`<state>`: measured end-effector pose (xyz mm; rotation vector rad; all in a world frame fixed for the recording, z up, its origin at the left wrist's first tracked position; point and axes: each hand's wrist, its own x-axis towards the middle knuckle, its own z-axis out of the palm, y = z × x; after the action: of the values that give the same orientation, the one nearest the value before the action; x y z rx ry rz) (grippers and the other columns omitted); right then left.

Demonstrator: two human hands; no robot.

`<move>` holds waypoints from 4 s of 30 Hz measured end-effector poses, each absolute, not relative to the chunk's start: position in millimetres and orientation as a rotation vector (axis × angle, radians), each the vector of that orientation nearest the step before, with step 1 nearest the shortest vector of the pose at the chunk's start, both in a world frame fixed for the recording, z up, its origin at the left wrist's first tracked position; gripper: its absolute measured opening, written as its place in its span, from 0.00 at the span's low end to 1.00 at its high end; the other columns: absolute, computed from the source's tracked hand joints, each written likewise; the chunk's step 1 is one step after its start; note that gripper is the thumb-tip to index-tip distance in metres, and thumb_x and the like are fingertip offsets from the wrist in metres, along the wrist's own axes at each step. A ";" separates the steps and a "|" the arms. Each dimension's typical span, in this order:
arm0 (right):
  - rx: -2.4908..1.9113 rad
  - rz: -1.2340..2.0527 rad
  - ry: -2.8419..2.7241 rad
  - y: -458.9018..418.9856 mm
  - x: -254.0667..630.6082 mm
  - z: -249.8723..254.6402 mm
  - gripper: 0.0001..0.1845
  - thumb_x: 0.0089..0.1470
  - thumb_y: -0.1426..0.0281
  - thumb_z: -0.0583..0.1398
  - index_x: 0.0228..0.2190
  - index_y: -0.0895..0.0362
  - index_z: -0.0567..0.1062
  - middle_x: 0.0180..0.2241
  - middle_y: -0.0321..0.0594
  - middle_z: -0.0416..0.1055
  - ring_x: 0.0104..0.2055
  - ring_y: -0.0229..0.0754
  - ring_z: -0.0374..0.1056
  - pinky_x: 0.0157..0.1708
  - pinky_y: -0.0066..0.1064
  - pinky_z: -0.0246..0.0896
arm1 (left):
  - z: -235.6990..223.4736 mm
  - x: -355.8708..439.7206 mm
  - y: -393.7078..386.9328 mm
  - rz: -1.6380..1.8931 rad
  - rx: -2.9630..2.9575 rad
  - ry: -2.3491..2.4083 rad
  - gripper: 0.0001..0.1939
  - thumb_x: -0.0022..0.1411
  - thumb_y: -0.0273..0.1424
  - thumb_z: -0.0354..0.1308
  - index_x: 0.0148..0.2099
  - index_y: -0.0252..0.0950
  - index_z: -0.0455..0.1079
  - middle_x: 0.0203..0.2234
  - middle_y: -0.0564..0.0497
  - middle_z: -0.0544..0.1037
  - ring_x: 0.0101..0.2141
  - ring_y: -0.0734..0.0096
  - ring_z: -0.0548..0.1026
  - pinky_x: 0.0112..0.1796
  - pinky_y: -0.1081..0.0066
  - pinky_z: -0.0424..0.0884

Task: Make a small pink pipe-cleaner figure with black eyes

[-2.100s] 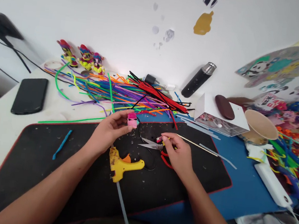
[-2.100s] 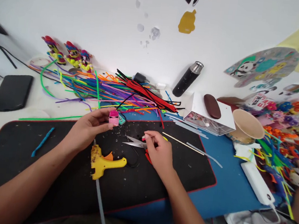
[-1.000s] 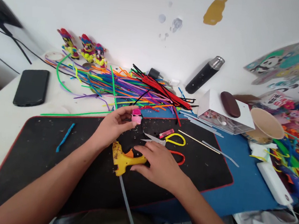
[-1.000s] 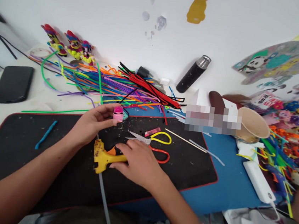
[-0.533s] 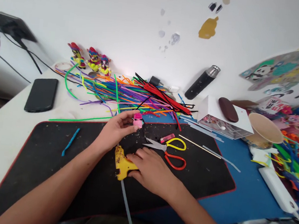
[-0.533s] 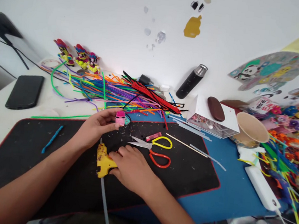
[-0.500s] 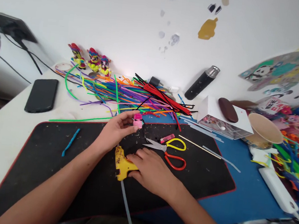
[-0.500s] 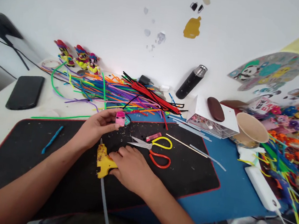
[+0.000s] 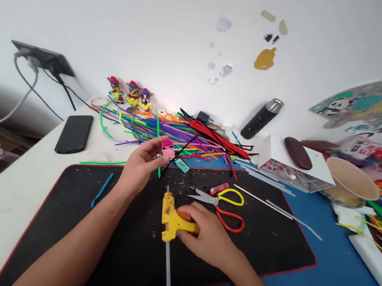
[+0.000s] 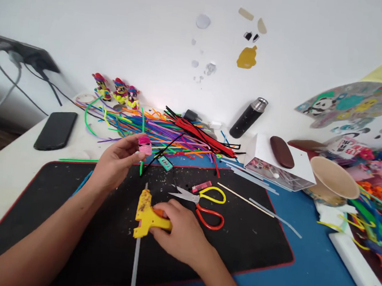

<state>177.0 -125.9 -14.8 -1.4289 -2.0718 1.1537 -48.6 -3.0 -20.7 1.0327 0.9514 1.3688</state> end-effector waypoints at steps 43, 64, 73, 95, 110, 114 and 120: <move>-1.227 1.253 -1.145 -92.9 168.4 -37.0 0.26 0.69 0.46 0.60 0.37 0.58 0.78 0.17 0.29 0.64 0.17 0.35 0.61 0.20 0.29 0.57 | -30.6 -33.5 -13.9 1.207 1.290 1.027 0.27 0.63 0.35 0.73 0.63 0.43 0.75 0.63 0.44 0.77 0.60 0.56 0.76 0.57 0.60 0.76; -1.390 0.881 -1.480 -92.8 170.2 -35.5 0.27 0.73 0.49 0.54 0.46 0.58 0.83 0.14 0.31 0.63 0.18 0.42 0.63 0.22 0.31 0.61 | -34.3 -32.7 -16.2 1.223 1.309 0.985 0.26 0.63 0.34 0.74 0.63 0.44 0.76 0.58 0.44 0.79 0.56 0.57 0.78 0.53 0.62 0.79; -1.407 0.816 -1.511 -92.6 171.0 -35.2 0.28 0.74 0.50 0.54 0.36 0.56 0.82 0.14 0.32 0.63 0.19 0.42 0.65 0.21 0.30 0.60 | -35.0 -32.6 -15.7 1.230 1.297 0.958 0.26 0.63 0.33 0.74 0.62 0.47 0.77 0.58 0.46 0.80 0.55 0.59 0.78 0.52 0.64 0.79; -1.452 0.795 -1.507 -92.0 171.0 -34.8 0.29 0.73 0.48 0.54 0.32 0.54 0.81 0.16 0.35 0.66 0.22 0.43 0.68 0.23 0.30 0.60 | -32.0 -30.1 -15.9 1.209 1.303 1.012 0.27 0.62 0.35 0.74 0.62 0.44 0.77 0.57 0.44 0.80 0.54 0.58 0.79 0.51 0.62 0.80; -1.456 0.753 -1.520 -90.7 170.5 -32.4 0.30 0.73 0.47 0.53 0.31 0.53 0.80 0.14 0.34 0.63 0.21 0.44 0.66 0.20 0.30 0.58 | -32.6 -30.5 -16.3 1.200 1.298 1.009 0.27 0.62 0.35 0.74 0.62 0.44 0.77 0.56 0.44 0.80 0.53 0.59 0.79 0.51 0.62 0.80; -1.457 0.759 -1.527 -90.5 170.9 -33.0 0.29 0.73 0.47 0.53 0.31 0.53 0.80 0.15 0.34 0.63 0.21 0.44 0.67 0.22 0.31 0.59 | -32.4 -30.7 -16.5 1.202 1.298 1.012 0.27 0.61 0.35 0.75 0.62 0.44 0.77 0.56 0.44 0.80 0.53 0.58 0.79 0.52 0.61 0.79; -1.459 0.736 -1.545 -90.3 171.5 -33.8 0.29 0.74 0.48 0.53 0.31 0.54 0.80 0.16 0.35 0.65 0.22 0.44 0.67 0.23 0.31 0.60 | -32.8 -30.4 -16.5 1.208 1.294 1.001 0.27 0.61 0.35 0.75 0.62 0.44 0.77 0.56 0.44 0.80 0.54 0.58 0.79 0.51 0.62 0.79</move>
<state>171.5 -90.3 -33.8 -1.4595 -1.5445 0.7362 -30.4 -16.5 -32.8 1.2943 1.0014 1.2081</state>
